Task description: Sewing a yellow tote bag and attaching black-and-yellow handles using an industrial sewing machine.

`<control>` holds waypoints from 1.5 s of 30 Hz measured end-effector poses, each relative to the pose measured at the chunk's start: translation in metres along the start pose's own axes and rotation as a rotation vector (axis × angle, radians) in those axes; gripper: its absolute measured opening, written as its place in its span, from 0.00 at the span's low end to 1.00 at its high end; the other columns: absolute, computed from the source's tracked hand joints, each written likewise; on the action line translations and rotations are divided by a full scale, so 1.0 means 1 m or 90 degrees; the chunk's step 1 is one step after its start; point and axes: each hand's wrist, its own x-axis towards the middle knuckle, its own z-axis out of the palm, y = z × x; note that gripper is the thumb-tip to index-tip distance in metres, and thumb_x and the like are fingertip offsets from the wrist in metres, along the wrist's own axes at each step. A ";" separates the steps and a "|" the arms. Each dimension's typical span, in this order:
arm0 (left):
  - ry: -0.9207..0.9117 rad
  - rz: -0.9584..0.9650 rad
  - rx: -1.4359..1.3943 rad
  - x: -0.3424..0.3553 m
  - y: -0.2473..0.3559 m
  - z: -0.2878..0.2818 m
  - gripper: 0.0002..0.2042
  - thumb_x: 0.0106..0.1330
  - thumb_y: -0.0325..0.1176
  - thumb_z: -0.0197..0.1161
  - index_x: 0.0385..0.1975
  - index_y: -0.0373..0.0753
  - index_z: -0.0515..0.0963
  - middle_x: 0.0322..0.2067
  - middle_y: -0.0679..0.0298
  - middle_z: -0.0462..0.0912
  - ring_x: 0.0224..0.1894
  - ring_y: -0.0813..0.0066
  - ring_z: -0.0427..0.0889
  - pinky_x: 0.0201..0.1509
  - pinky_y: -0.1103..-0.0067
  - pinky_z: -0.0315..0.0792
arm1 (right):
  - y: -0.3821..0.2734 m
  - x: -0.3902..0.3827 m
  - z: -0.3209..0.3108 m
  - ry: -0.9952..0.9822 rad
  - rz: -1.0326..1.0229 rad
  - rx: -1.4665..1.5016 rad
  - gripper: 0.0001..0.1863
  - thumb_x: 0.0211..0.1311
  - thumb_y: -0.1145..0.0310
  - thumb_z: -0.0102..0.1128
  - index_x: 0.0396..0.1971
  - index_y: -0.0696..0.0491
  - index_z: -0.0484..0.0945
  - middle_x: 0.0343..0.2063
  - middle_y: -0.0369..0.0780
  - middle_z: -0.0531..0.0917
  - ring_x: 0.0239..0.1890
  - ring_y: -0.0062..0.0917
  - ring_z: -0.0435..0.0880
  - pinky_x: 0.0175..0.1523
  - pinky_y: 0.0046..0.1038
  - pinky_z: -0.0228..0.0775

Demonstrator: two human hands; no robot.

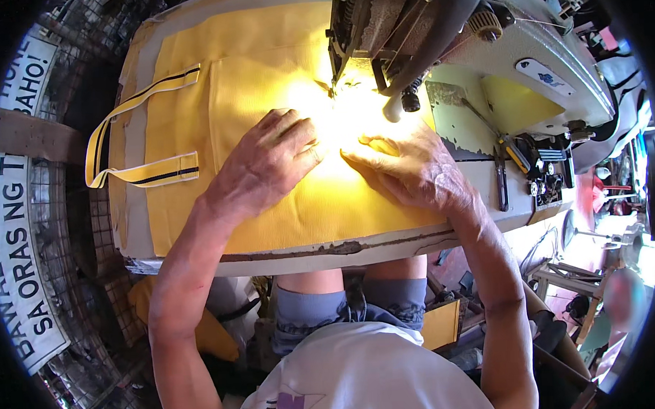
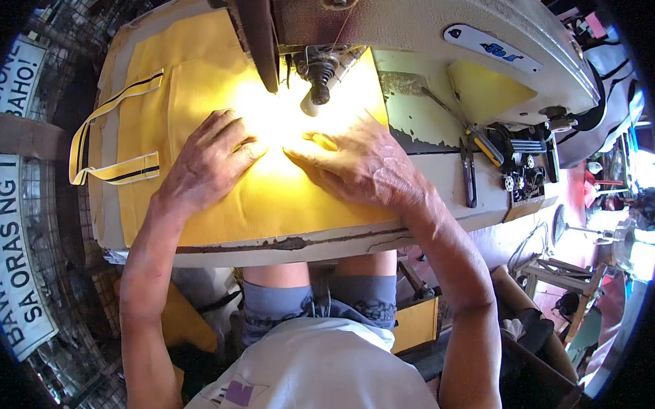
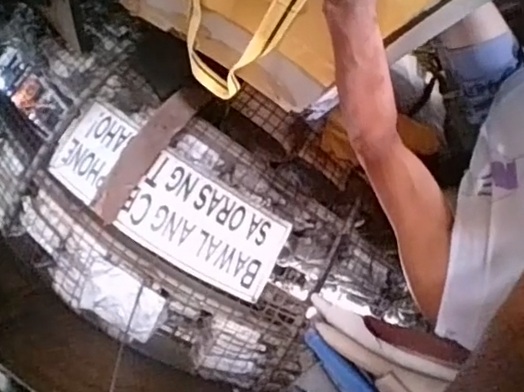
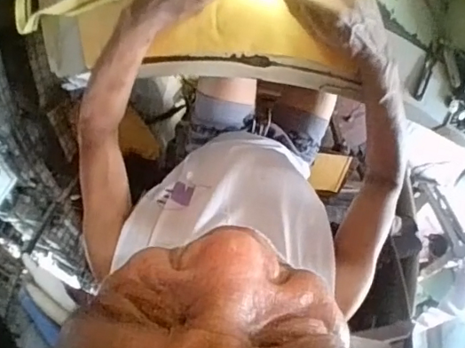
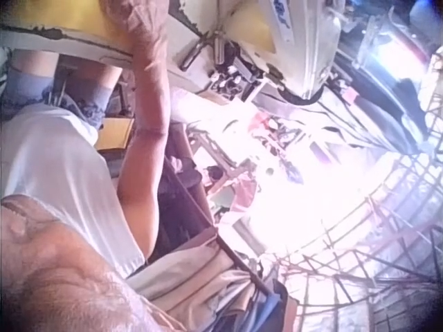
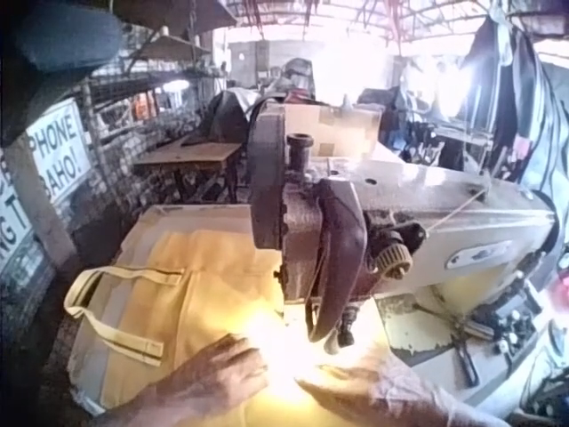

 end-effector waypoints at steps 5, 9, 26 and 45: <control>-0.013 0.012 0.012 0.001 -0.002 0.000 0.12 0.55 0.28 0.60 0.39 0.34 0.81 0.36 0.60 0.75 0.47 0.64 0.76 0.55 0.70 0.72 | -0.002 -0.003 0.001 -0.070 0.028 -0.005 0.17 0.55 0.68 0.66 0.47 0.49 0.81 0.41 0.36 0.82 0.42 0.33 0.79 0.45 0.36 0.68; -0.024 -0.006 -0.004 0.001 -0.002 -0.001 0.12 0.54 0.28 0.61 0.38 0.34 0.82 0.36 0.60 0.76 0.48 0.63 0.76 0.56 0.70 0.72 | -0.002 -0.008 0.002 -0.035 0.005 -0.042 0.21 0.53 0.68 0.66 0.49 0.49 0.81 0.46 0.37 0.82 0.48 0.33 0.79 0.52 0.36 0.69; -0.043 -0.022 -0.014 0.002 -0.001 -0.001 0.15 0.55 0.29 0.60 0.43 0.36 0.82 0.40 0.61 0.77 0.50 0.64 0.76 0.61 0.69 0.70 | 0.003 -0.003 -0.001 -0.102 0.049 0.016 0.24 0.52 0.69 0.66 0.52 0.49 0.79 0.46 0.39 0.81 0.47 0.34 0.78 0.50 0.39 0.67; -0.044 -0.010 0.029 0.001 0.000 0.000 0.15 0.55 0.30 0.61 0.43 0.36 0.83 0.40 0.61 0.76 0.51 0.65 0.75 0.62 0.70 0.70 | 0.001 -0.004 -0.001 -0.076 0.052 0.034 0.21 0.56 0.67 0.65 0.52 0.50 0.80 0.48 0.40 0.81 0.48 0.34 0.77 0.53 0.39 0.66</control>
